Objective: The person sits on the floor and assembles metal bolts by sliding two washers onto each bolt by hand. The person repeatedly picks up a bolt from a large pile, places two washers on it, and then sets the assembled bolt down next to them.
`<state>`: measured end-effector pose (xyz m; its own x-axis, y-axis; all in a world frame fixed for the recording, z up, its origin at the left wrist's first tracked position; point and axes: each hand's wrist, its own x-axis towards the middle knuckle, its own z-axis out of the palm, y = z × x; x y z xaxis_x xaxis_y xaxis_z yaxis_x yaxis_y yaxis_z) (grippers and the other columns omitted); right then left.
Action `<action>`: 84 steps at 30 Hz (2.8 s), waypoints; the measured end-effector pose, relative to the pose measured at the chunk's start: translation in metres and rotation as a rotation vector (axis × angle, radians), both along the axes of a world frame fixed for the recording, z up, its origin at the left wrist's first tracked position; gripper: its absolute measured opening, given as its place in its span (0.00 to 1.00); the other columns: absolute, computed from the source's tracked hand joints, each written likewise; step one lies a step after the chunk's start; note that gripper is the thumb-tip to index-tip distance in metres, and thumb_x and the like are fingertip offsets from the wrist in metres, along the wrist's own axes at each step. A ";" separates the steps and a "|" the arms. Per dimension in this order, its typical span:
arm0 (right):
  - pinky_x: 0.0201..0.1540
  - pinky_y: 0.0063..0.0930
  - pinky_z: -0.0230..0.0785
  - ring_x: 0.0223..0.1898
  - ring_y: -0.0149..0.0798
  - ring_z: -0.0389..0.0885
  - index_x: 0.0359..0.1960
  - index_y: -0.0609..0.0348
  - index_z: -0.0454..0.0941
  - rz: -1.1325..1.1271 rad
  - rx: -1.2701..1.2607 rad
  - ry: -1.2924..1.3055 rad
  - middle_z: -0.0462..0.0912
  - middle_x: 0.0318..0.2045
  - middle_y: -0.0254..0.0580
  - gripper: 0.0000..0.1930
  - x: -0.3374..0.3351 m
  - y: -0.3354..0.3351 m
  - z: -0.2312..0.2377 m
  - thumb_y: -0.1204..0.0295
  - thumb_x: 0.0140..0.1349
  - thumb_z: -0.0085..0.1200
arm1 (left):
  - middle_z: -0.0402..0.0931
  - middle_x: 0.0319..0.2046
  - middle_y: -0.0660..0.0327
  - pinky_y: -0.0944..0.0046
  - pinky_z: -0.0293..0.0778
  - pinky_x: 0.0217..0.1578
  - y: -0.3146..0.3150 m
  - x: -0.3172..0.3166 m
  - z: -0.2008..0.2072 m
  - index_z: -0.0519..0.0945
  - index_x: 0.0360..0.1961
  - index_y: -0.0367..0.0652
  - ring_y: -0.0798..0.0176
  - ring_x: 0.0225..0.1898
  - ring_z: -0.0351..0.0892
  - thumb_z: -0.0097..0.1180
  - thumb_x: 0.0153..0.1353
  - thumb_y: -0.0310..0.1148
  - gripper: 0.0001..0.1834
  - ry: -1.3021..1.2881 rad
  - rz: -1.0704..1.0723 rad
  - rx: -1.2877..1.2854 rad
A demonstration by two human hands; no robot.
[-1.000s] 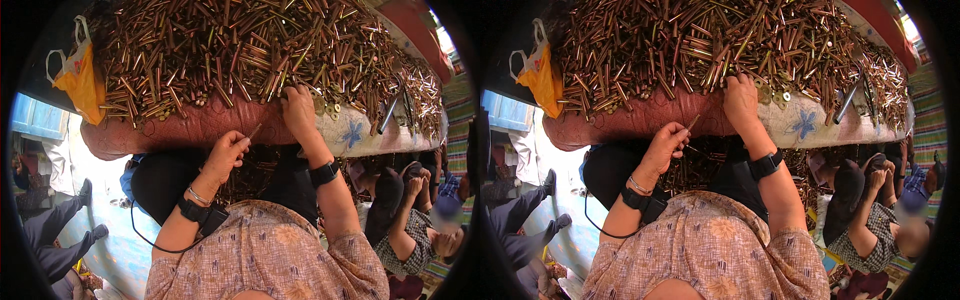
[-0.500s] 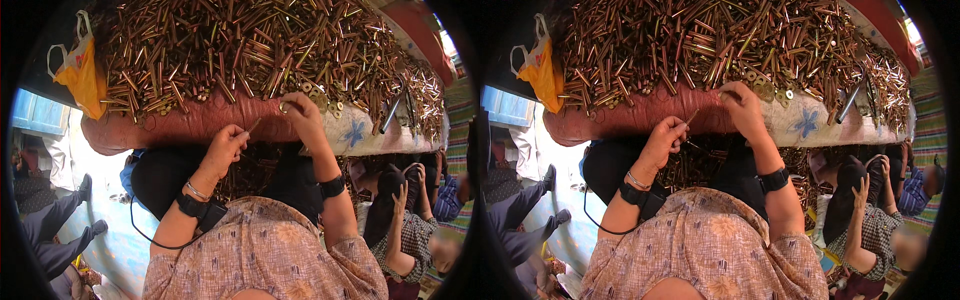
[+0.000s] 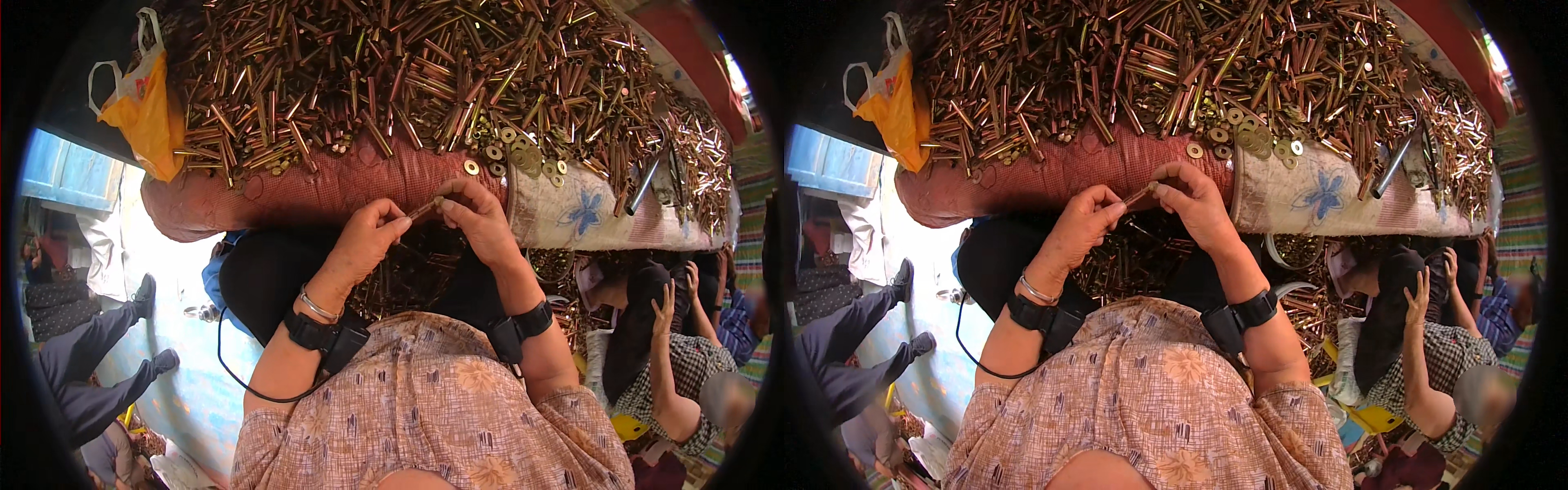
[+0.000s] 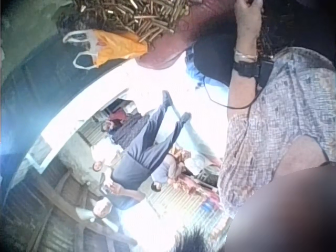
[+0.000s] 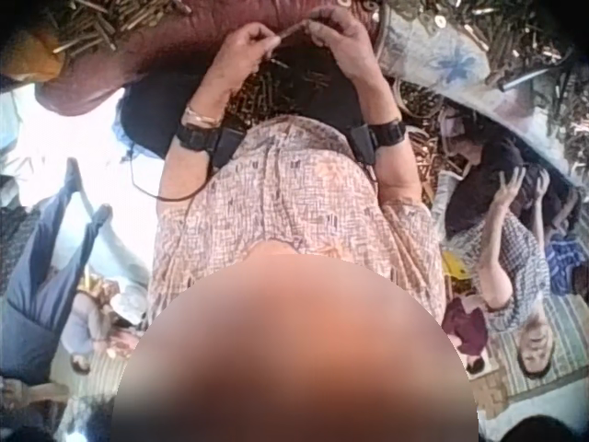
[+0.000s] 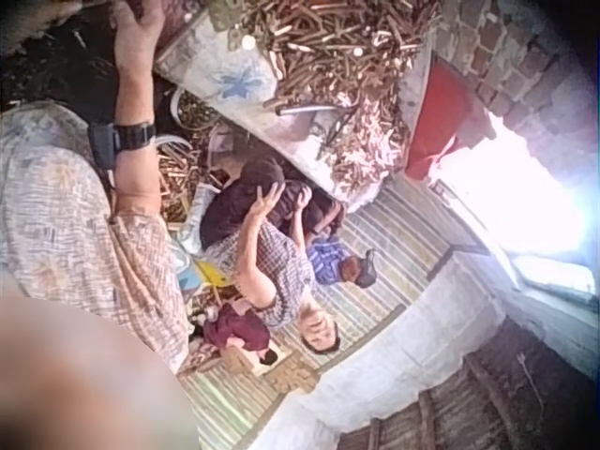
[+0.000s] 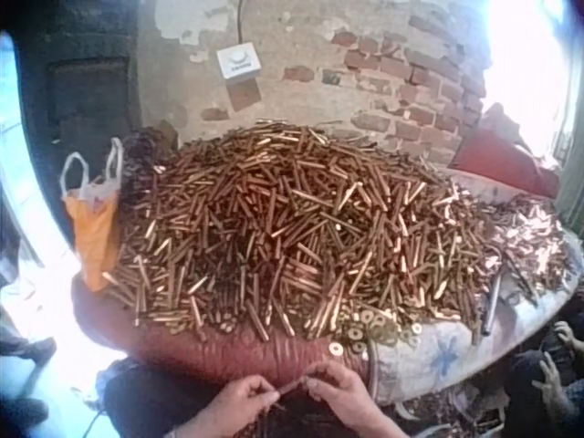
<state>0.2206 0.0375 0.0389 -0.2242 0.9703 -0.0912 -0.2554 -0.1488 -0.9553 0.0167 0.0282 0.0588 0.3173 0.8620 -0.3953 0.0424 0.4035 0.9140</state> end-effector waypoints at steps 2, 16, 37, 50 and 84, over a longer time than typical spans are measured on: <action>0.32 0.18 0.62 0.28 0.23 0.67 0.43 0.65 0.74 0.006 0.006 -0.019 0.74 0.31 0.32 0.08 -0.001 -0.002 -0.001 0.79 0.62 0.51 | 0.69 0.22 0.70 0.74 0.62 0.24 0.000 -0.003 0.002 0.74 0.30 0.40 0.78 0.22 0.64 0.55 0.62 0.32 0.07 0.005 -0.017 -0.006; 0.27 0.17 0.58 0.24 0.21 0.64 0.38 0.60 0.73 -0.043 -0.042 -0.049 0.71 0.24 0.29 0.06 -0.016 -0.014 -0.001 0.71 0.65 0.52 | 0.68 0.18 0.69 0.72 0.62 0.23 -0.008 -0.008 -0.006 0.75 0.29 0.38 0.76 0.20 0.64 0.55 0.61 0.31 0.07 0.205 -0.062 0.181; 0.26 0.18 0.61 0.23 0.22 0.67 0.38 0.60 0.71 0.049 -0.074 -0.422 0.71 0.22 0.30 0.09 -0.019 -0.018 0.000 0.67 0.69 0.47 | 0.72 0.18 0.59 0.65 0.65 0.24 -0.017 -0.011 -0.005 0.75 0.31 0.37 0.68 0.19 0.68 0.57 0.59 0.33 0.09 0.367 -0.083 0.301; 0.27 0.20 0.62 0.24 0.24 0.68 0.39 0.61 0.71 0.098 -0.074 -0.178 0.72 0.23 0.31 0.07 -0.016 -0.019 0.001 0.71 0.65 0.51 | 0.70 0.16 0.60 0.64 0.65 0.23 -0.019 -0.013 -0.004 0.75 0.31 0.38 0.68 0.19 0.68 0.57 0.59 0.33 0.09 0.351 -0.092 0.249; 0.44 0.38 0.70 0.43 0.56 0.78 0.47 0.64 0.71 -0.089 0.350 -0.908 0.80 0.41 0.55 0.15 -0.082 0.084 0.006 0.75 0.59 0.54 | 0.75 0.43 0.44 0.51 0.71 0.46 0.100 -0.086 0.029 0.74 0.42 0.35 0.43 0.46 0.74 0.53 0.58 0.29 0.12 1.041 0.506 0.904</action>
<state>0.1383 0.1220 0.0445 -0.1353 0.9853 0.1039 0.6025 0.1650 -0.7809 -0.0691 0.1280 0.0880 -0.1717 0.8654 0.4708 0.8571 -0.1045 0.5045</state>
